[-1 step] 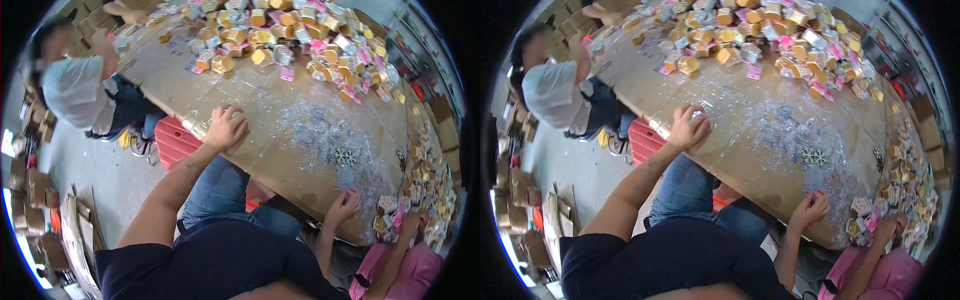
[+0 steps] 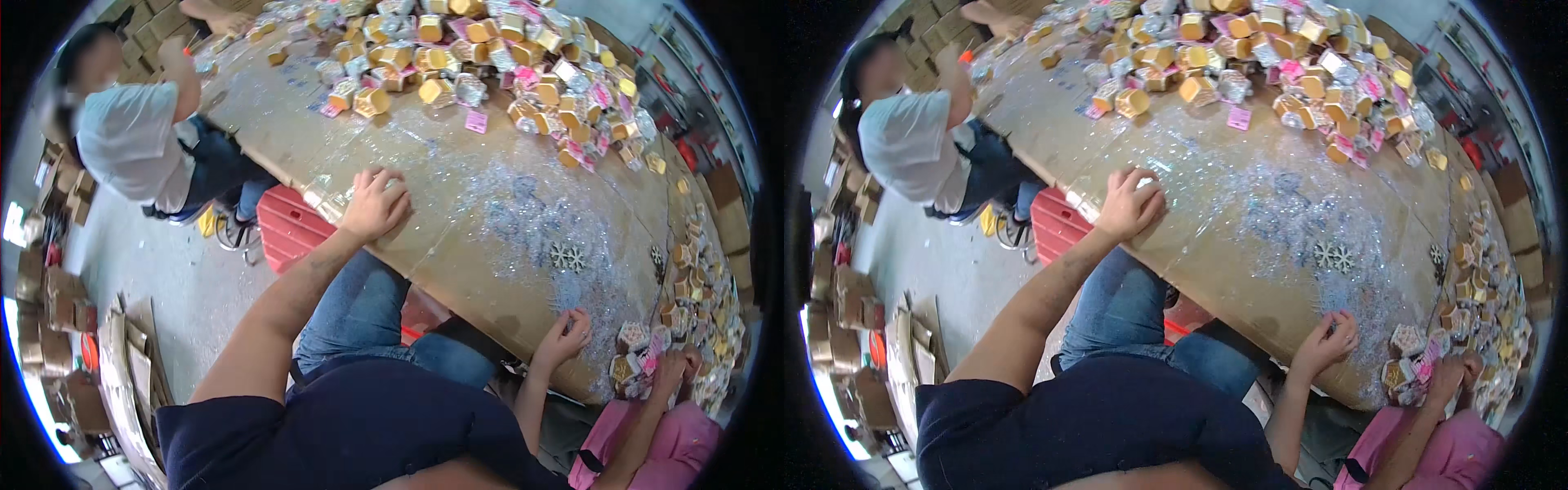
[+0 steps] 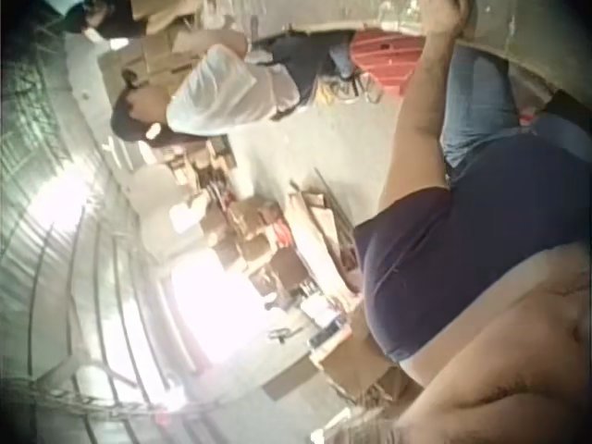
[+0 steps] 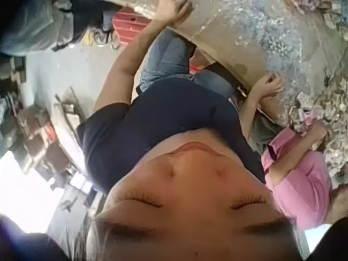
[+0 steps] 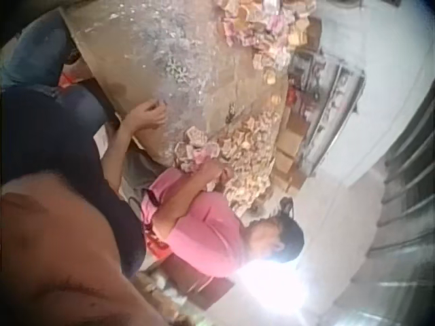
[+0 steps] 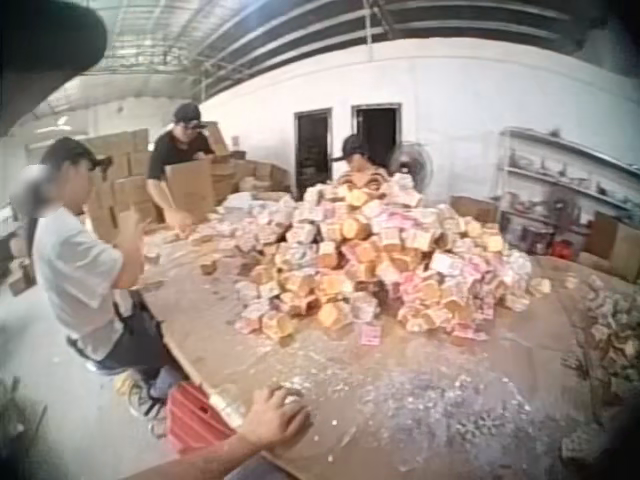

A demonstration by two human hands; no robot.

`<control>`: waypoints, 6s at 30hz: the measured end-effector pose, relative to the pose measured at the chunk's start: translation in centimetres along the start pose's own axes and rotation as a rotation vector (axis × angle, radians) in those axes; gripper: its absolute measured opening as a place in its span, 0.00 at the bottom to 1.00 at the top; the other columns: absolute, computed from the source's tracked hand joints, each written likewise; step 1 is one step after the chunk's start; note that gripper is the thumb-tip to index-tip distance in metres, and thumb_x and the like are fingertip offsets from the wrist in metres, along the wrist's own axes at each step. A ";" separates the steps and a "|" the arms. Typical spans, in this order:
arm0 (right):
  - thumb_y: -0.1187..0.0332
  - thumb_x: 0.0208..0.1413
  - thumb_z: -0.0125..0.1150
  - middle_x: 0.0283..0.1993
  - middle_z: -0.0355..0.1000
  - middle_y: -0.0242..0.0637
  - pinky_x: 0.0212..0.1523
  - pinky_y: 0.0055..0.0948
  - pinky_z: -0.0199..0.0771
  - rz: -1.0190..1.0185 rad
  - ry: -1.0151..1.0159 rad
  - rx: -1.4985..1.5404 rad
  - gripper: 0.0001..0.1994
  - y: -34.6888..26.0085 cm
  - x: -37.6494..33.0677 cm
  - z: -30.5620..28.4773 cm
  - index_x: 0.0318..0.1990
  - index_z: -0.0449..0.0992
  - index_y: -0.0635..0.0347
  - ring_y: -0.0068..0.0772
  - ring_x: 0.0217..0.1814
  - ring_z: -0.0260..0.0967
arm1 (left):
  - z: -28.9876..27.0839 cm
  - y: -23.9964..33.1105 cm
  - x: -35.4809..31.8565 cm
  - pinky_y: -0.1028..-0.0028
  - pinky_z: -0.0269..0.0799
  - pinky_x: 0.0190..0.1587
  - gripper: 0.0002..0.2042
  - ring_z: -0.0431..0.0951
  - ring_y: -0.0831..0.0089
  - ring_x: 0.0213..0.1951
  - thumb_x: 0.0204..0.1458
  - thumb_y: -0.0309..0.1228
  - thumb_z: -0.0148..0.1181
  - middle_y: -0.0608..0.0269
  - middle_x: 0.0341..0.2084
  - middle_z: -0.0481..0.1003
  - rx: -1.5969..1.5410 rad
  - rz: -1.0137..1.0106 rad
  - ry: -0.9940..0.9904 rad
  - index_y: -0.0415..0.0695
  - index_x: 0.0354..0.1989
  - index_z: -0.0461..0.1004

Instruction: Tying pink identification tags onto small house-shaped foam products using thin white string.

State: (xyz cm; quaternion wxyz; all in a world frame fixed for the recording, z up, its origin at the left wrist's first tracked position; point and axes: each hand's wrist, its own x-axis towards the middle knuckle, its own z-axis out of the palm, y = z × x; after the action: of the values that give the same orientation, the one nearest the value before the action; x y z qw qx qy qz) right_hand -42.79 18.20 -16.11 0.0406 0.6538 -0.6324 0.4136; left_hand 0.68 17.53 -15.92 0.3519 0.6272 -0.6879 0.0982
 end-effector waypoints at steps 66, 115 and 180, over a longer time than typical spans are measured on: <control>0.72 0.61 0.53 0.26 0.64 0.25 0.22 0.20 0.54 0.587 -0.934 1.273 0.03 -16.0 12.5 13.4 0.41 0.72 0.57 0.15 0.21 0.55 | -2.3 -4.7 11.1 0.61 0.67 0.58 0.28 0.69 0.52 0.55 0.42 0.25 0.73 0.53 0.51 0.68 -0.465 0.098 -0.263 0.45 0.54 0.69; 0.74 0.65 0.54 0.50 0.67 0.33 0.47 0.22 0.65 0.126 -0.850 1.042 0.02 -16.9 10.9 14.3 0.41 0.70 0.62 0.16 0.44 0.62 | -0.3 2.5 9.4 0.59 0.75 0.40 0.13 0.82 0.53 0.35 0.50 0.42 0.63 0.53 0.29 0.81 -0.096 -0.130 -0.877 0.44 0.35 0.83; 0.58 0.72 0.45 0.40 0.68 0.32 0.34 0.23 0.66 0.364 -0.597 1.767 0.18 -18.1 11.6 13.0 0.34 0.70 0.61 0.23 0.30 0.63 | -1.7 3.7 10.0 0.82 0.60 0.26 0.04 0.69 0.86 0.24 0.62 0.28 0.58 0.72 0.24 0.74 -1.311 -0.538 -0.607 0.41 0.37 0.73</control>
State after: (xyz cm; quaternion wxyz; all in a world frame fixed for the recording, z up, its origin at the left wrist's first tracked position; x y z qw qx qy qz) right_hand -22.53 5.07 -9.25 -0.6971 0.4181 -0.1673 0.5580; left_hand -1.80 11.28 -7.53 0.4592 0.4354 -0.4957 -0.5948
